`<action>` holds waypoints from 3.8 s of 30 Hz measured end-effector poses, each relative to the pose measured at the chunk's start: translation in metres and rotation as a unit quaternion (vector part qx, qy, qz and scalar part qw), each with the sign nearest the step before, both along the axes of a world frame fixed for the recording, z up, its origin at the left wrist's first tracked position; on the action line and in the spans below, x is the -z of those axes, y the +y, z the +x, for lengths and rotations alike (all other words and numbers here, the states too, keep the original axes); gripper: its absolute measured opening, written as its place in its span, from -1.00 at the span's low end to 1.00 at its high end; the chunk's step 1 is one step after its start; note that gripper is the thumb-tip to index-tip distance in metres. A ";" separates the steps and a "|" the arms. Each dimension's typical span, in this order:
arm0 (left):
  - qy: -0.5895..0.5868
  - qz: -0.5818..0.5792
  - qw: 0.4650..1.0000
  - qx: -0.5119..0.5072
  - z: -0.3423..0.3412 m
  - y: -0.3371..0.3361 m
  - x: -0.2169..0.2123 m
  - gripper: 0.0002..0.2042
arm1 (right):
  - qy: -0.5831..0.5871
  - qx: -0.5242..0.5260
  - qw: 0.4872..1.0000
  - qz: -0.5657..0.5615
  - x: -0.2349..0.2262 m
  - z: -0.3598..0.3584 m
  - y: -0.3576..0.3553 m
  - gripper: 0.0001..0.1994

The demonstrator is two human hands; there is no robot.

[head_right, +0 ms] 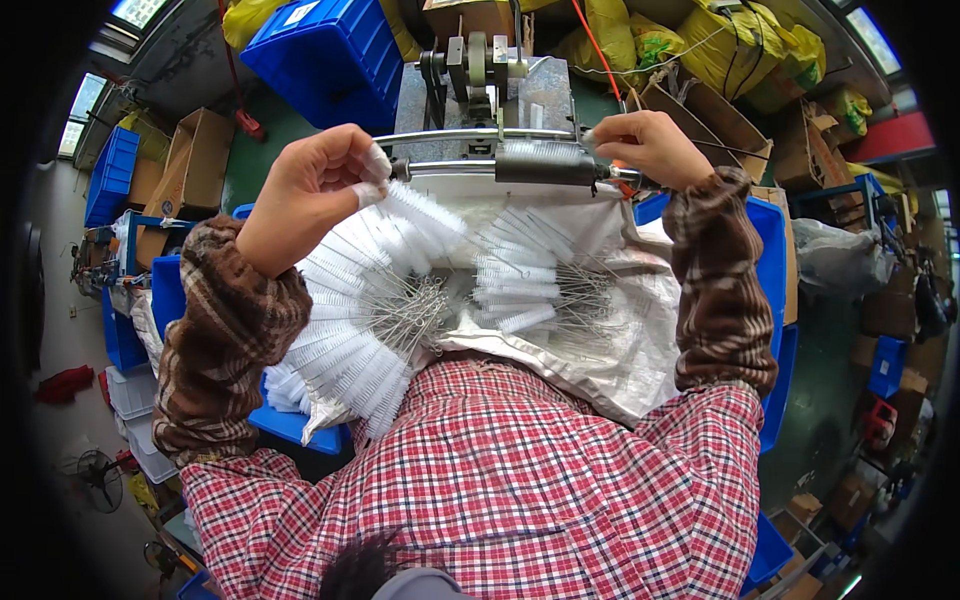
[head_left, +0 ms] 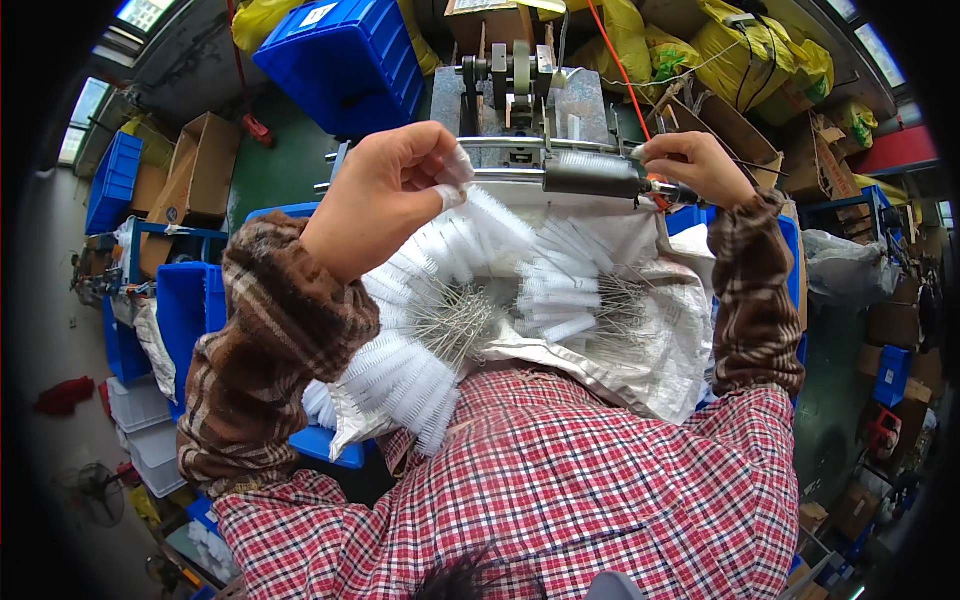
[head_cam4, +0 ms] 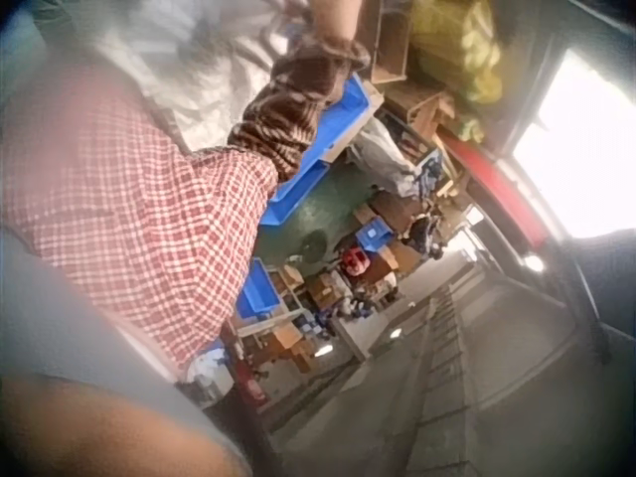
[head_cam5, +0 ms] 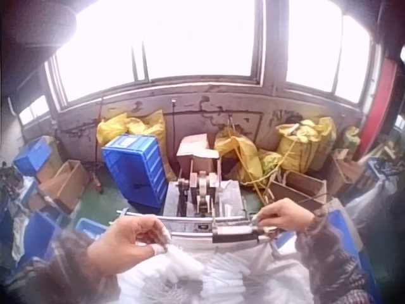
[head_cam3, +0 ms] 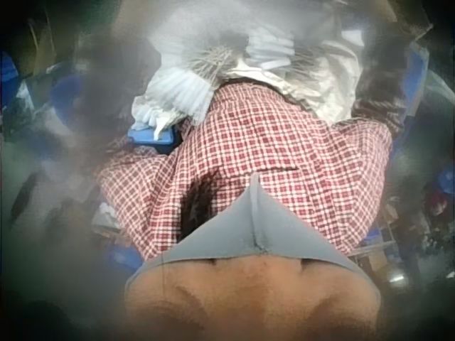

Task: The person handles wire brushes in a storage bin, taking caps from a machine fixture and attaching them onto the ends of the brushes by hand.

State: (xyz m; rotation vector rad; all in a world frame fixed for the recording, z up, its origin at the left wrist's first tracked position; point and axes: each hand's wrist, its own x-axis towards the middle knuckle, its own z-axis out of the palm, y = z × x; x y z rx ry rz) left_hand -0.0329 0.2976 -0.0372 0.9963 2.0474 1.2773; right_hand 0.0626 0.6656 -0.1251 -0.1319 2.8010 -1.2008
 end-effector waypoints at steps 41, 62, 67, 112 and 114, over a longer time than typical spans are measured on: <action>0.158 -0.186 0.967 -0.071 0.002 -0.086 0.008 -0.86 | 0.150 -0.045 0.985 0.074 0.084 -0.139 -0.031 -0.81; 0.032 -0.023 0.989 -0.145 -0.006 -0.110 -0.029 -0.84 | 0.227 0.183 0.880 0.376 0.076 -0.051 -0.047 -0.58; 0.013 -0.021 0.995 -0.101 -0.003 -0.085 -0.022 -0.86 | 0.257 0.182 0.875 0.367 0.073 -0.072 -0.088 -0.73; 0.542 -0.299 0.742 0.257 0.006 0.027 0.067 -0.64 | 0.246 0.080 0.897 0.360 0.066 -0.092 -0.072 -0.86; 0.537 -0.314 0.724 0.299 0.008 0.023 0.075 -0.72 | 0.241 0.087 0.890 0.378 0.074 -0.102 -0.072 -0.85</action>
